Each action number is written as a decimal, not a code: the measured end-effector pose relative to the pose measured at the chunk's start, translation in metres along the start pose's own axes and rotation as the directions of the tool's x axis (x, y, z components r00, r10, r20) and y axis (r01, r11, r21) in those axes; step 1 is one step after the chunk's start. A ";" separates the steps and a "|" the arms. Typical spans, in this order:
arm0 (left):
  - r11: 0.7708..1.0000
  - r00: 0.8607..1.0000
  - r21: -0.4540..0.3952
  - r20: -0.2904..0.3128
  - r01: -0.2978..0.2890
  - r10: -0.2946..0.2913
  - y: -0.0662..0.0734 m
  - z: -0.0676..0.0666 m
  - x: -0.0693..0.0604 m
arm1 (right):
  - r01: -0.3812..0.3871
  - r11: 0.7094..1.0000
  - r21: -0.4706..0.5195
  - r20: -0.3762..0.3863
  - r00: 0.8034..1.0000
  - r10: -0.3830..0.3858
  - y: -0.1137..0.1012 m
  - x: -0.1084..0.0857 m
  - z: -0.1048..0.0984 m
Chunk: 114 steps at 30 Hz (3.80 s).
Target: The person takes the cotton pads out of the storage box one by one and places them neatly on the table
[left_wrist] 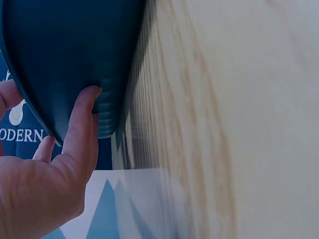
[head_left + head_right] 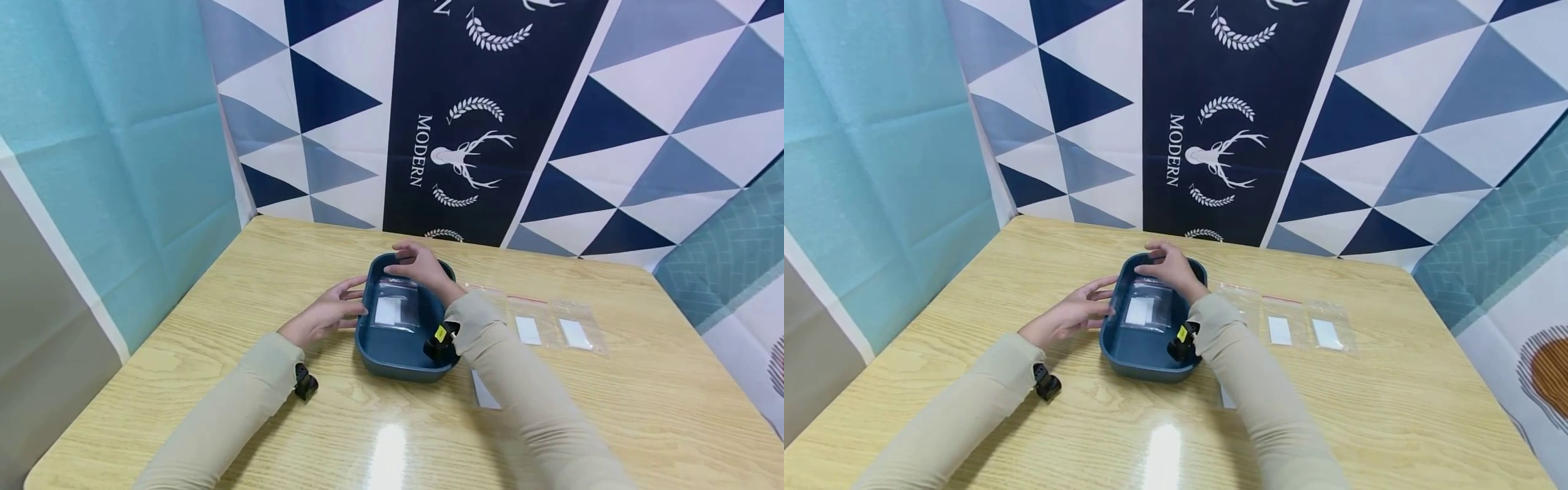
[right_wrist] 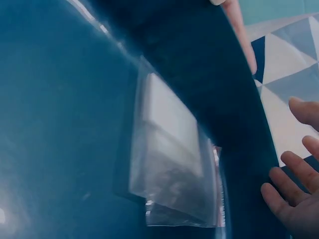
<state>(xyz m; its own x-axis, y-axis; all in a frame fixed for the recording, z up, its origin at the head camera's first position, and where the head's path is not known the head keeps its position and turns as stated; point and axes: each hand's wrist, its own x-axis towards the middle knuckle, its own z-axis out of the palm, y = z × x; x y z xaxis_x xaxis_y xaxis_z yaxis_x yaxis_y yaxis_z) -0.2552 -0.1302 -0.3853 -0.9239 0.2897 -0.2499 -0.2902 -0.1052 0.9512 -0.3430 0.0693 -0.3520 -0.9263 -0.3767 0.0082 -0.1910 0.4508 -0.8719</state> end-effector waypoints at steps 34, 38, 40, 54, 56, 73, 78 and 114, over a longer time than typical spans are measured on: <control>1.000 1.000 0.007 -0.006 -0.009 0.009 -0.001 0.001 0.000 | 0.064 0.936 -0.345 0.545 0.826 0.145 0.017 0.000 0.007; 1.000 1.000 0.007 -0.007 -0.009 0.009 -0.001 0.001 0.000 | 0.076 0.926 -0.371 0.558 0.815 0.157 0.016 -0.001 0.007; 1.000 1.000 0.005 -0.007 -0.008 0.008 -0.001 0.001 0.001 | 0.085 0.915 -0.394 0.562 0.810 0.167 0.016 -0.001 0.007; 1.000 1.000 0.001 -0.002 -0.014 0.014 -0.002 0.000 0.000 | 0.143 0.862 -0.486 0.570 0.799 0.189 0.013 -0.002 0.008; 1.000 1.000 0.000 -0.002 -0.013 0.013 -0.002 0.000 0.000 | 0.149 0.863 -0.483 0.562 0.808 0.175 0.013 -0.001 0.007; 1.000 1.000 -0.002 -0.011 0.002 -0.002 -0.002 0.000 0.002 | 0.133 0.905 -0.405 0.493 0.865 0.093 0.008 -0.001 0.002; 1.000 1.000 -0.007 -0.014 0.006 -0.006 -0.001 0.001 0.002 | 0.138 0.915 -0.378 0.471 0.880 0.062 0.004 -0.002 -0.001; 1.000 1.000 0.004 -0.014 -0.003 0.003 0.000 0.002 -0.001 | 0.253 0.924 -0.287 0.348 0.926 -0.145 -0.021 -0.023 -0.039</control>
<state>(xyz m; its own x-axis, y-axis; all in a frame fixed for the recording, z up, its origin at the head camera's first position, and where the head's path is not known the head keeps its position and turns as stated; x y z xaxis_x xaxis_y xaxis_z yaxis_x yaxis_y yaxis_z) -0.2540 -0.1286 -0.3849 -0.9282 0.2757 -0.2498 -0.2867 -0.1022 0.9525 -0.3306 0.0998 -0.3146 -0.7171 -0.6960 -0.0366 -0.5037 0.5538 -0.6631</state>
